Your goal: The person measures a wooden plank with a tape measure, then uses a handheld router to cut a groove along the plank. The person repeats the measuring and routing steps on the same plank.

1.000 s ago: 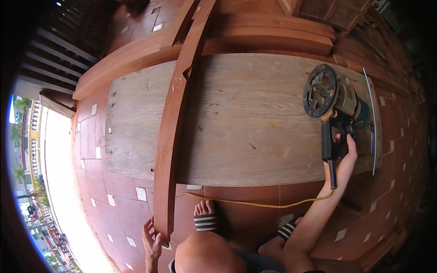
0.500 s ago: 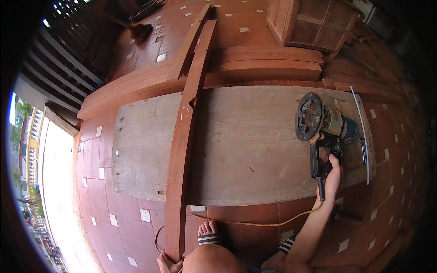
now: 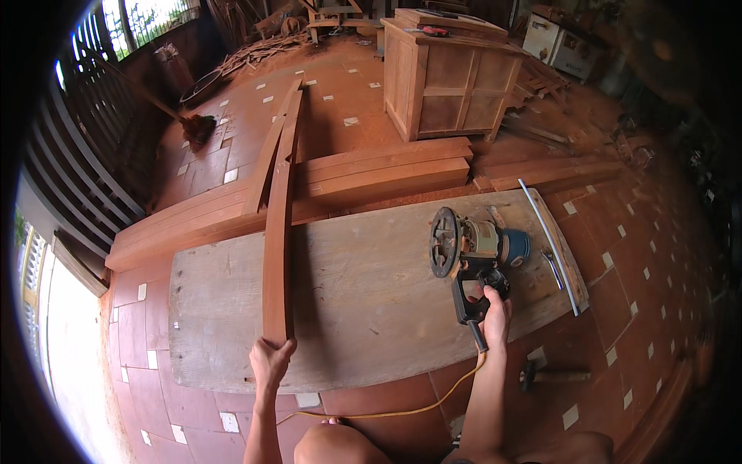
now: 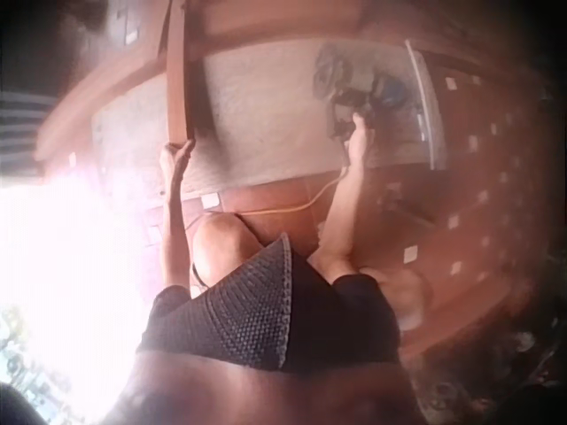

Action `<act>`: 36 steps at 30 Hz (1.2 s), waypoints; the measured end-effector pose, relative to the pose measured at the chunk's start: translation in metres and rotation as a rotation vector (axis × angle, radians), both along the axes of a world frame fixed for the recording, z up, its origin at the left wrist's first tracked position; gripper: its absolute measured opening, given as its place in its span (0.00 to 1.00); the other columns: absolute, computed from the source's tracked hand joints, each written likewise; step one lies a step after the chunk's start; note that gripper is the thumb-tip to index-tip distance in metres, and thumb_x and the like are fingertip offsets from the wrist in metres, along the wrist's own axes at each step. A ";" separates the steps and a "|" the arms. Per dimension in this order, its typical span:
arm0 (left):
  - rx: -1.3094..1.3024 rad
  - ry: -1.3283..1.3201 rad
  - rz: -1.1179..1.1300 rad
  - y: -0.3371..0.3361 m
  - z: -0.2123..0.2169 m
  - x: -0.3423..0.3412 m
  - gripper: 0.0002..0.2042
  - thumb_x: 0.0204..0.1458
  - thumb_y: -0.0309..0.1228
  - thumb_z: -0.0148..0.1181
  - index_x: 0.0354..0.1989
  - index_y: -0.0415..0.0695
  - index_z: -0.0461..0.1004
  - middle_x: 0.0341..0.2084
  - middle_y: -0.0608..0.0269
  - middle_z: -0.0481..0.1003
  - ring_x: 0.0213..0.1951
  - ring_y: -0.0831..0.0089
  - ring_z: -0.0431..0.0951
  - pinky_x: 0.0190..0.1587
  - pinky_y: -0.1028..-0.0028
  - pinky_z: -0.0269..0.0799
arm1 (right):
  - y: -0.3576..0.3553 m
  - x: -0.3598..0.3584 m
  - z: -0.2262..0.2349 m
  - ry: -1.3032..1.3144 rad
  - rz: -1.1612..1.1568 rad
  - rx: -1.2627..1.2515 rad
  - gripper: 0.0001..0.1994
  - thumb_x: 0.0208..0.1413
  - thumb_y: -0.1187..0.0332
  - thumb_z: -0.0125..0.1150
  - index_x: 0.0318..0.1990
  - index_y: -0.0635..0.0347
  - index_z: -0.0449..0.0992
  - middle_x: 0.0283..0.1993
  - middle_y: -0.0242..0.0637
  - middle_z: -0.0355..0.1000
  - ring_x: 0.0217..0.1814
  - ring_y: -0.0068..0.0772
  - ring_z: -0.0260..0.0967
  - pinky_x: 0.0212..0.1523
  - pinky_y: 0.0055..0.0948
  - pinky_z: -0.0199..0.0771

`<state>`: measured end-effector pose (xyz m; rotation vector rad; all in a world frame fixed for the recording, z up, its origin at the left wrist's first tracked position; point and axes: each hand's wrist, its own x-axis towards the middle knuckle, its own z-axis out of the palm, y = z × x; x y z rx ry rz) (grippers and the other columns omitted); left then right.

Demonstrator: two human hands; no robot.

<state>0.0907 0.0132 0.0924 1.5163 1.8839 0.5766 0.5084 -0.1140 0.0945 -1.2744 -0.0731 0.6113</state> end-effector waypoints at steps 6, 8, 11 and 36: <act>0.074 0.157 0.017 0.165 -0.033 0.038 0.28 0.40 0.52 0.70 0.28 0.30 0.82 0.29 0.35 0.82 0.39 0.43 0.86 0.45 0.55 0.79 | -0.003 -0.008 -0.002 0.117 0.045 0.048 0.21 0.64 0.65 0.65 0.61 0.61 0.69 0.48 0.46 0.78 0.42 0.37 0.79 0.34 0.36 0.85; 0.069 0.119 0.049 0.204 -0.030 0.047 0.31 0.39 0.53 0.71 0.35 0.30 0.84 0.36 0.34 0.83 0.45 0.42 0.85 0.50 0.55 0.79 | -0.001 -0.010 -0.005 0.103 0.046 0.046 0.21 0.64 0.64 0.64 0.62 0.60 0.69 0.46 0.43 0.77 0.41 0.33 0.79 0.35 0.34 0.85; -0.006 0.109 0.056 0.251 -0.024 0.054 0.31 0.37 0.52 0.73 0.39 0.32 0.85 0.42 0.36 0.83 0.48 0.45 0.85 0.52 0.58 0.79 | 0.000 -0.014 -0.007 0.076 -0.002 0.015 0.21 0.65 0.62 0.65 0.61 0.57 0.70 0.43 0.39 0.77 0.39 0.30 0.78 0.33 0.32 0.82; 0.422 -0.187 -0.208 0.142 -0.051 0.067 0.28 0.64 0.48 0.60 0.59 0.36 0.66 0.41 0.45 0.82 0.25 0.63 0.83 0.30 0.66 0.79 | 0.183 -0.050 0.029 0.180 -0.406 0.060 0.31 0.72 0.55 0.54 0.68 0.67 0.48 0.69 0.56 0.63 0.62 0.48 0.74 0.50 0.40 0.87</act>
